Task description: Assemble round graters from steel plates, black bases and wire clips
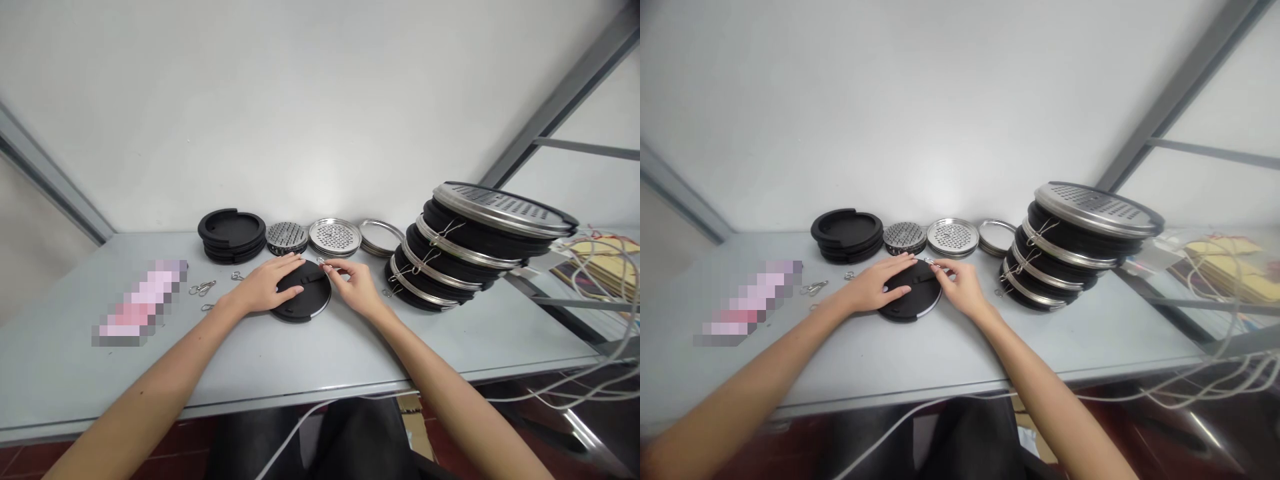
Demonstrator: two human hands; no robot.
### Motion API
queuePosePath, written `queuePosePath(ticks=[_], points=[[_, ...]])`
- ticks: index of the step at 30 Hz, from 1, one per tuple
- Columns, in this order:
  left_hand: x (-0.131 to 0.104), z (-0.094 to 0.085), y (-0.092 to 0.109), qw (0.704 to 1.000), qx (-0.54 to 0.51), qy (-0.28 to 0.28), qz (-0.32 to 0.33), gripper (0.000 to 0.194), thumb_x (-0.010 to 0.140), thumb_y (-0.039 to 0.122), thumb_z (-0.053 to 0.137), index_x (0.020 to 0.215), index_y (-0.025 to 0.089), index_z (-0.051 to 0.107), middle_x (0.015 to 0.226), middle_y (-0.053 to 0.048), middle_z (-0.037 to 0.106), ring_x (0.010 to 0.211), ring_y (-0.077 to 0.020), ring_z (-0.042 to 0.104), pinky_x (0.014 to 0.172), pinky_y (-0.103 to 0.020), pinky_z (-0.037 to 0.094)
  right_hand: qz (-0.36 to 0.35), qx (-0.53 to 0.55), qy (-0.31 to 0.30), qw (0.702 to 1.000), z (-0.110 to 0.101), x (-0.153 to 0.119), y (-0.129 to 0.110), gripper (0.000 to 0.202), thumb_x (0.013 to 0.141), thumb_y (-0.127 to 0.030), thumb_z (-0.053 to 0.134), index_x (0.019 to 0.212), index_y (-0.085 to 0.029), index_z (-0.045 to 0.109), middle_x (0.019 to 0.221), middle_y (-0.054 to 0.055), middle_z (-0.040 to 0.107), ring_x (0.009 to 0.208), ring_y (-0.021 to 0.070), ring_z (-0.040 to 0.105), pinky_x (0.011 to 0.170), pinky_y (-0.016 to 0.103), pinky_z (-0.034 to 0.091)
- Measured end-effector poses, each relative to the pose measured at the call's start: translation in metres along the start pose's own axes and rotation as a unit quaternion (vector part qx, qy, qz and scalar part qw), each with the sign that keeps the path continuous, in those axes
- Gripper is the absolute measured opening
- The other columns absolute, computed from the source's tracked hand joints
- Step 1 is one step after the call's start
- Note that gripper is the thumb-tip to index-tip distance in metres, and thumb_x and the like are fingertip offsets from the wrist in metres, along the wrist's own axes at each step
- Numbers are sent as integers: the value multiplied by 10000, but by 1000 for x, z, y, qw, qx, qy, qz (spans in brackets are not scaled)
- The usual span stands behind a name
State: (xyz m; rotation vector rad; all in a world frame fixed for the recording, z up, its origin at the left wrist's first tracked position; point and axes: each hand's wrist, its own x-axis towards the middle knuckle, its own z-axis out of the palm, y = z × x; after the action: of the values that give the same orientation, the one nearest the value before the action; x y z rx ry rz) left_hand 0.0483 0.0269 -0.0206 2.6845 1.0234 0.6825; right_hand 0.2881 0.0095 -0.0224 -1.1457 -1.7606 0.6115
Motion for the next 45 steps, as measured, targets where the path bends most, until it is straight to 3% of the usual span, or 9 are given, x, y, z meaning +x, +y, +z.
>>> queuePosePath(ticks=[4, 12, 16, 23, 28, 32, 39, 42, 45], points=[[2, 3, 1, 1000, -1, -25, 7, 498, 936, 437, 512, 1366, 187, 535, 1390, -111, 557, 1355, -252, 450, 1153, -469, 320, 5, 11, -19, 1000, 1, 0, 3, 305, 901, -351, 543, 1101, -199, 717, 959, 83, 765, 910, 255, 706, 675, 331, 534], [1, 4, 3, 1000, 10, -18, -17, 545, 909, 473, 547, 1374, 190, 529, 1437, -126, 505, 1360, -291, 437, 1119, -490, 359, -20, -117, 2, 993, 3, -3, 10, 281, 905, -293, 522, 1106, -239, 710, 1050, 73, 749, 869, 263, 701, 755, 377, 524], [0, 4, 3, 999, 31, -27, -28, 561, 917, 471, 532, 1407, 202, 487, 1482, -111, 453, 1399, -314, 367, 1127, -519, 327, -4, -144, 21, 989, 3, -5, 6, 253, 906, -308, 509, 999, -226, 730, 933, 64, 762, 785, 238, 694, 702, 337, 499], [1, 10, 6, 997, 49, 4, -55, 539, 905, 473, 537, 1359, 183, 541, 1436, -136, 503, 1285, -320, 484, 1062, -491, 402, 25, -176, 9, 984, 3, -7, -2, 255, 907, -351, 507, 871, -220, 724, 828, 50, 751, 639, 204, 655, 628, 312, 450], [-1, 3, 24, 987, 127, 29, -96, 508, 823, 507, 625, 1222, 195, 657, 1264, -131, 647, 1053, -342, 629, 898, -457, 493, -16, -133, -50, 990, 2, -5, -1, 249, 935, -313, 475, 933, -216, 705, 881, 53, 746, 762, 210, 680, 672, 295, 486], [-2, -18, 34, 983, 141, -17, -119, 403, 853, 530, 560, 1036, 216, 734, 1034, -86, 732, 903, -286, 679, 775, -373, 500, -30, -113, -76, 990, 3, -4, 0, 231, 939, -281, 481, 965, -204, 697, 922, 51, 744, 807, 199, 686, 704, 284, 505], [-5, -35, 22, 991, 11, -55, -121, 315, 823, 496, 624, 954, 236, 747, 738, -9, 741, 637, -174, 669, 609, -271, 455, -55, -121, -113, 985, 4, -6, 0, 236, 952, -258, 477, 1028, -221, 697, 967, 42, 751, 864, 204, 696, 758, 303, 514], [-4, -30, 23, 994, -2, -38, -103, 306, 829, 491, 629, 921, 225, 750, 717, -10, 731, 646, -174, 663, 638, -282, 472, -78, -119, -133, 981, 5, -7, 1, 243, 957, -243, 470, 1050, -228, 694, 1025, 40, 744, 930, 210, 690, 824, 325, 516], [-3, -25, 32, 999, 27, -4, -30, 436, 782, 561, 665, 1027, 205, 727, 918, -65, 740, 883, -248, 666, 836, -370, 490, -99, -121, -96, 983, 5, -6, 5, 234, 949, -226, 476, 1039, -204, 690, 1169, 77, 689, 1056, 226, 650, 924, 354, 497]])
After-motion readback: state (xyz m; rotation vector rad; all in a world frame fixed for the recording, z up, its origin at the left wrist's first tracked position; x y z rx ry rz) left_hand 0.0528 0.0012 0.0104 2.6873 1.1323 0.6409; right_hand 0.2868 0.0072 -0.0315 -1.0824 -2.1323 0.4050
